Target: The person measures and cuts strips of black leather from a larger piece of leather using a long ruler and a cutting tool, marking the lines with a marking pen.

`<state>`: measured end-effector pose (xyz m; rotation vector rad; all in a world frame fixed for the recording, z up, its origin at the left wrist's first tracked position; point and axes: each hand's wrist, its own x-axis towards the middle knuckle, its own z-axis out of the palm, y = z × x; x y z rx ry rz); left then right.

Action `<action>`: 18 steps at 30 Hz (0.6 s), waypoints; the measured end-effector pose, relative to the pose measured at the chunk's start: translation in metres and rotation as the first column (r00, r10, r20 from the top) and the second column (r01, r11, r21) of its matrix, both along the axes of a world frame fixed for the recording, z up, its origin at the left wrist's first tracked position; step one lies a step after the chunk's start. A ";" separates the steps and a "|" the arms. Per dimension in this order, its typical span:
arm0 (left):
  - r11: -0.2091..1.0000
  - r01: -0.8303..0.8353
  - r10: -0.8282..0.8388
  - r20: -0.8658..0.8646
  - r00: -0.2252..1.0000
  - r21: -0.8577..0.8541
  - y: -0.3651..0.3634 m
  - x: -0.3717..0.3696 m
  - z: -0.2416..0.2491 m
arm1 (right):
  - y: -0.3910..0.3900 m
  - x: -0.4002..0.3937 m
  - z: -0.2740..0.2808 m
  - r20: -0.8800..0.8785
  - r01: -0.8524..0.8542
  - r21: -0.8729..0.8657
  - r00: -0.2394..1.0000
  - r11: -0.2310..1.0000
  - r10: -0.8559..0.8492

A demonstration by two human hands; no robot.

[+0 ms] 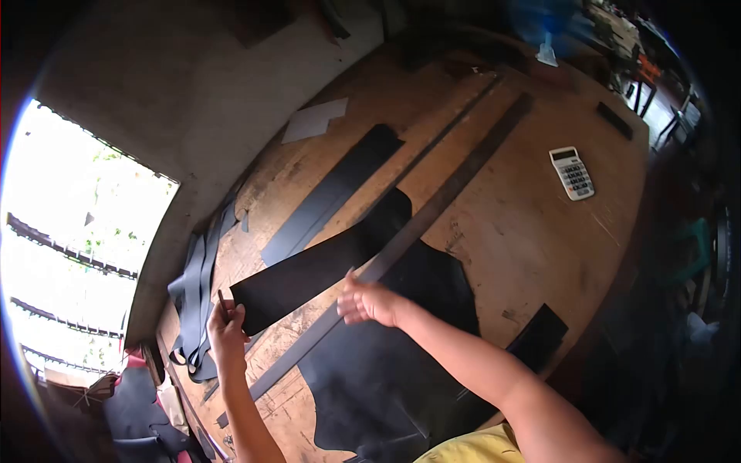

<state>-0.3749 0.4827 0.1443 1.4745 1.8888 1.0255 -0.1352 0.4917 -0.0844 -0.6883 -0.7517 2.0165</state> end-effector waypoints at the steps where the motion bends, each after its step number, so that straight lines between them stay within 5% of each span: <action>1: 1.000 -0.029 0.029 -0.010 1.000 -0.009 0.003 -0.002 0.009 | 0.033 0.011 -0.015 -0.525 -0.107 -0.152 0.851 0.983 0.012; 2: 0.999 -0.040 0.040 -0.012 0.999 -0.008 0.008 -0.007 0.014 | 0.049 0.028 0.011 -0.256 0.226 -0.377 0.906 0.898 -0.336; 3: 0.998 -0.054 0.054 -0.013 0.998 -0.009 0.013 -0.013 0.016 | 0.077 0.034 0.016 -0.125 0.528 -0.396 0.779 0.751 -0.614; 4: 0.998 -0.062 0.062 0.036 0.997 -0.014 0.020 -0.022 0.011 | 0.101 0.053 0.031 0.141 0.660 -0.447 0.718 0.603 -0.681; 5: 0.997 -0.068 0.070 0.084 0.994 -0.022 0.030 -0.032 0.003 | 0.146 0.060 -0.012 0.237 0.770 -0.418 0.605 0.482 -0.760; 11: 0.992 -0.106 0.123 0.314 0.941 -0.072 0.116 -0.039 -0.060 | 0.234 0.115 0.092 0.281 0.839 -0.091 0.539 0.537 -0.794; 13: 0.984 -0.138 0.166 0.329 0.929 -0.108 0.142 -0.043 -0.078 | 0.269 0.124 0.066 0.113 0.759 -0.119 0.651 0.640 -0.751; 14: 0.986 -0.127 0.154 0.318 0.936 -0.106 0.151 -0.049 -0.089 | 0.294 0.130 0.033 0.150 0.741 -0.089 0.671 0.666 -0.727; 18: 0.990 -0.087 0.113 0.252 0.961 -0.112 0.152 -0.056 -0.112 | 0.263 0.138 0.052 0.265 0.786 -0.085 0.611 0.613 -0.746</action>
